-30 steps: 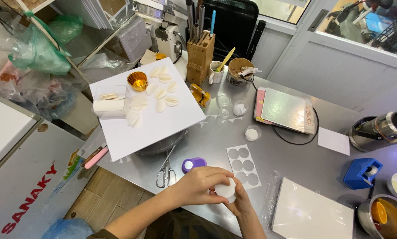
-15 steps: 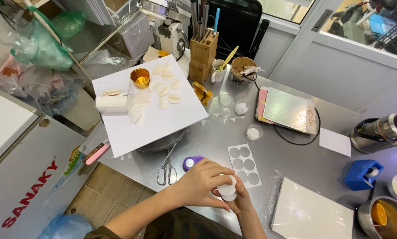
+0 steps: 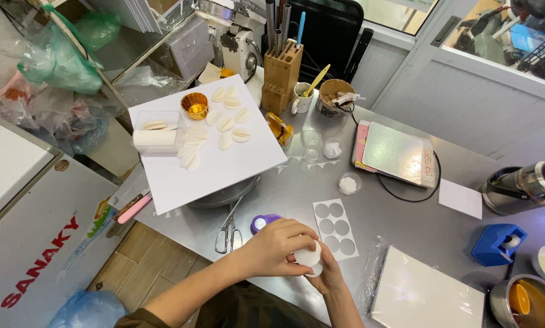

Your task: Cutting out and punching circular paper shapes, then assembling and packaging them.

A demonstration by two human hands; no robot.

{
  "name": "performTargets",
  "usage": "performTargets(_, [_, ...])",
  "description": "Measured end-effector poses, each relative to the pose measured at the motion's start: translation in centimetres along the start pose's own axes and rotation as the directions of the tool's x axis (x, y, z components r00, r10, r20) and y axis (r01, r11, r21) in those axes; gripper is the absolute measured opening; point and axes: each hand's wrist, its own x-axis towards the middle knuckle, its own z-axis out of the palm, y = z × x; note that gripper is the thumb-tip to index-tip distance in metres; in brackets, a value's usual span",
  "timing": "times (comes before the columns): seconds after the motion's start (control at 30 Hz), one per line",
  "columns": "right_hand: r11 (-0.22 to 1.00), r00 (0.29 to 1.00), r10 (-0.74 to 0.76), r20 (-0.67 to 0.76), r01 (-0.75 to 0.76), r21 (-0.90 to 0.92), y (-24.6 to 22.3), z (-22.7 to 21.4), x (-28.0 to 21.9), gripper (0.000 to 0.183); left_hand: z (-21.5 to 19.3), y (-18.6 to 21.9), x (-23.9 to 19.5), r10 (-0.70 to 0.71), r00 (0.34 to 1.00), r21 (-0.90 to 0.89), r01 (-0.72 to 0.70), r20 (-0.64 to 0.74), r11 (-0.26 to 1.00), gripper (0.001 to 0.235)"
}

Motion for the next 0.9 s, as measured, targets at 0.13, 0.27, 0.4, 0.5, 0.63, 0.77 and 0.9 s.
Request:
performTargets(0.13, [1.0, 1.0, -0.006, -0.007, 0.006, -0.01, -0.3, 0.7, 0.2, 0.082, -0.1, -0.2, 0.2, -0.005, 1.0, -0.01, 0.005, -0.004, 1.0, 0.037])
performTargets(0.27, [1.0, 1.0, -0.015, 0.022, 0.015, 0.004, -0.3, 1.1, 0.4, 0.083, -0.1, -0.2, 0.1, -0.027, 1.0, -0.022, 0.027, -0.001, 0.999, 0.039])
performTargets(0.4, [0.999, 0.997, -0.015, 0.079, 0.011, 0.053, -0.3, 1.3, 0.7, 0.084, 0.1, -0.5, -0.4, -0.053, 0.998, -0.081, 0.051, -0.027, 0.995, 0.038])
performTargets(0.5, [1.0, 0.999, 0.002, 0.042, -0.002, -0.002, -0.3, 1.7, 1.3, 0.081, -0.1, -0.6, -1.0, -0.094, 0.995, -0.074, 0.092, -0.032, 0.993, 0.038])
performTargets(0.63, [0.997, 0.999, 0.043, -0.007, -0.043, -0.062, 0.2, 0.7, 1.6, 0.077, -0.5, -0.3, -1.2, -0.084, 0.995, -0.075, 0.079, -0.057, 0.994, 0.038])
performTargets(0.77, [0.999, 0.994, 0.039, 0.105, -0.035, -0.036, 1.4, -1.9, 2.4, 0.068, -0.7, 0.1, -1.8, -0.096, 0.991, -0.024, 0.094, -0.091, 0.995, 0.033])
performTargets(0.9, [0.999, 0.998, 0.041, 0.053, -0.04, -0.008, 1.1, -0.1, 3.9, 0.059, -0.7, -0.2, -2.3, -0.078, 0.973, 0.102, 0.102, -0.219, 0.99, 0.024])
